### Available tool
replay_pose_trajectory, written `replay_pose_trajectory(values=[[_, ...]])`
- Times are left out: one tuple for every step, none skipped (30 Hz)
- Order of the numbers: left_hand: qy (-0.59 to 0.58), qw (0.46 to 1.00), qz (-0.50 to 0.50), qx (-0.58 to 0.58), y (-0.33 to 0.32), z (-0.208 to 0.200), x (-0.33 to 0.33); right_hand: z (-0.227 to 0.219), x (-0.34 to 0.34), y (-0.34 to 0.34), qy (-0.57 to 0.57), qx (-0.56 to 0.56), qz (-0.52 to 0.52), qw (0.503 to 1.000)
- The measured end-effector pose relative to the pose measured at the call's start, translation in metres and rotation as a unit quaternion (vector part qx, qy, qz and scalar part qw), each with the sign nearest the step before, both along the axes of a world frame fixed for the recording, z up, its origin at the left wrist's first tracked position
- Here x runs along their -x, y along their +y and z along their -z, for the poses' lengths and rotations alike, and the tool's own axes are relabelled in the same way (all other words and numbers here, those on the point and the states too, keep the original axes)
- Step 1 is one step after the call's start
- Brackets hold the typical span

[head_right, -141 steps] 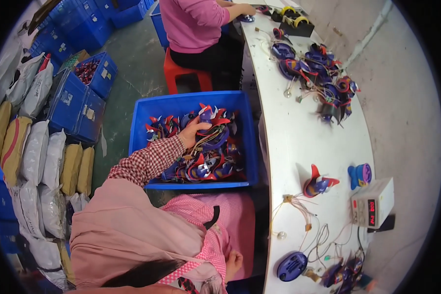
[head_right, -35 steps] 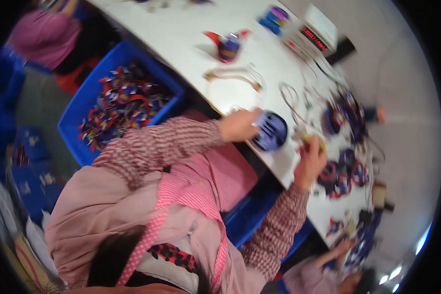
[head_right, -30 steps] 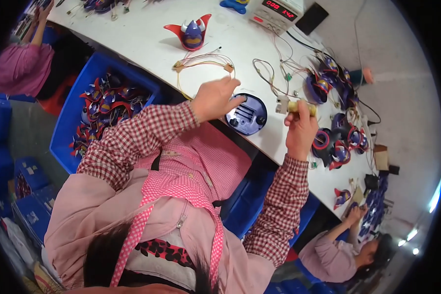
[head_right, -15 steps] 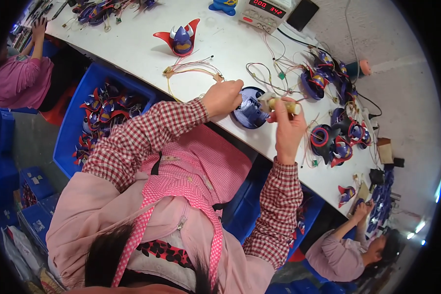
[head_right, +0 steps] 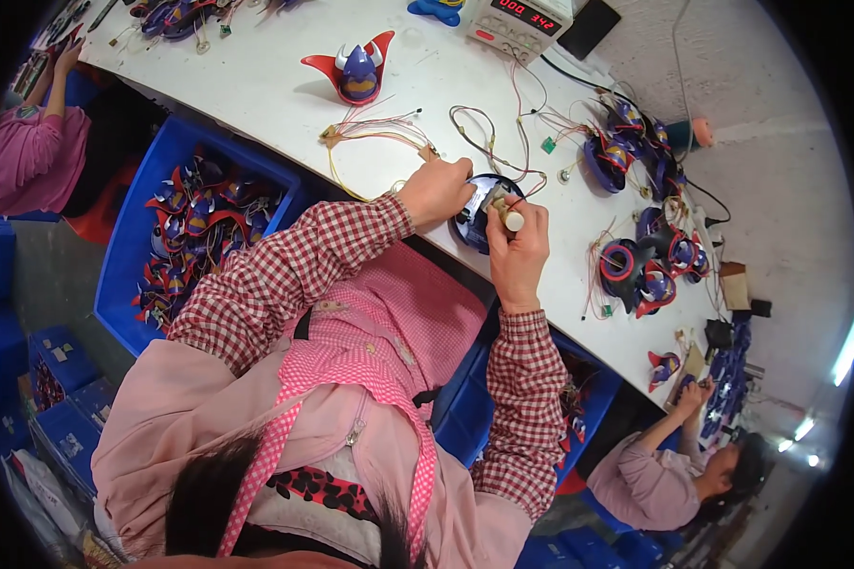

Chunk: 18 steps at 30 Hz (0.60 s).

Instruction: Assembling electronic toy figures by connecting internal wiring and snapping plastic parts together.

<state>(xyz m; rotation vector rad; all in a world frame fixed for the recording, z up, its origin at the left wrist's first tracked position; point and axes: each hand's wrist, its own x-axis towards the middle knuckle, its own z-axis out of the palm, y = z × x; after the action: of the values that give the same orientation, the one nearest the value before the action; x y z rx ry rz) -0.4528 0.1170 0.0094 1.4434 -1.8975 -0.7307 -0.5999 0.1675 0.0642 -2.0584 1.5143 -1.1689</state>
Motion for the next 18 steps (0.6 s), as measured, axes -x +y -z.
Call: replay_pose_trajectory(values=[[0.0,1.0,-0.008,-0.001,0.0,0.002,0.002,0.002,-0.001,0.0,0.026,0.019,0.008,0.999],[0.0,1.0,-0.017,-0.003,0.0,0.001,0.002,0.003,-0.002,-0.001,0.051,0.039,0.015,0.998],[0.001,1.0,-0.018,-0.004,0.0,0.0,0.002,0.003,-0.003,-0.001,0.052,0.038,0.013,0.998],[-0.002,1.0,-0.018,-0.002,0.002,-0.001,0.003,0.003,-0.003,0.0,0.065,0.047,0.01,0.997],[-0.006,1.0,-0.019,0.0,0.004,-0.001,0.003,0.003,-0.002,0.0,0.078,0.056,0.006,0.995],[-0.009,1.0,-0.02,0.001,0.005,-0.003,0.004,0.004,-0.002,0.0,0.09,0.065,0.001,0.994],[-0.009,1.0,-0.023,-0.001,0.006,-0.003,0.005,0.003,-0.001,0.0,0.091,0.063,-0.002,0.994],[-0.012,1.0,-0.02,0.003,0.006,-0.004,0.006,0.002,-0.001,-0.001,0.091,0.057,-0.003,0.994],[-0.015,1.0,-0.017,0.008,0.006,-0.005,0.007,0.001,0.0,-0.001,0.092,0.051,-0.005,0.994],[-0.018,1.0,-0.014,0.012,0.007,-0.005,0.007,0.001,0.0,-0.002,0.093,0.045,-0.007,0.995],[-0.017,1.0,-0.016,0.009,0.008,-0.005,0.007,0.001,-0.001,-0.002,0.093,0.042,-0.009,0.995],[-0.02,1.0,-0.014,0.011,0.009,-0.007,0.007,0.002,-0.001,-0.002,0.095,0.043,-0.014,0.994],[-0.022,1.0,-0.011,0.014,0.009,-0.008,0.007,0.002,0.0,-0.002,0.098,0.045,-0.019,0.994],[-0.025,1.0,-0.007,0.017,0.01,-0.008,0.007,0.003,0.0,-0.002,0.1,0.046,-0.023,0.994],[-0.024,1.0,-0.007,0.014,0.01,-0.008,0.007,0.003,-0.001,-0.001,0.101,0.044,-0.023,0.994],[-0.025,1.0,-0.012,0.013,0.01,-0.007,0.007,0.003,-0.001,0.001,0.101,0.03,-0.023,0.994],[-0.026,0.999,-0.017,0.013,0.009,-0.006,0.007,0.003,-0.002,0.001,0.102,0.018,-0.023,0.994],[-0.027,0.999,-0.023,0.013,0.008,-0.005,0.007,0.002,-0.002,0.001,0.102,0.007,-0.023,0.995]])
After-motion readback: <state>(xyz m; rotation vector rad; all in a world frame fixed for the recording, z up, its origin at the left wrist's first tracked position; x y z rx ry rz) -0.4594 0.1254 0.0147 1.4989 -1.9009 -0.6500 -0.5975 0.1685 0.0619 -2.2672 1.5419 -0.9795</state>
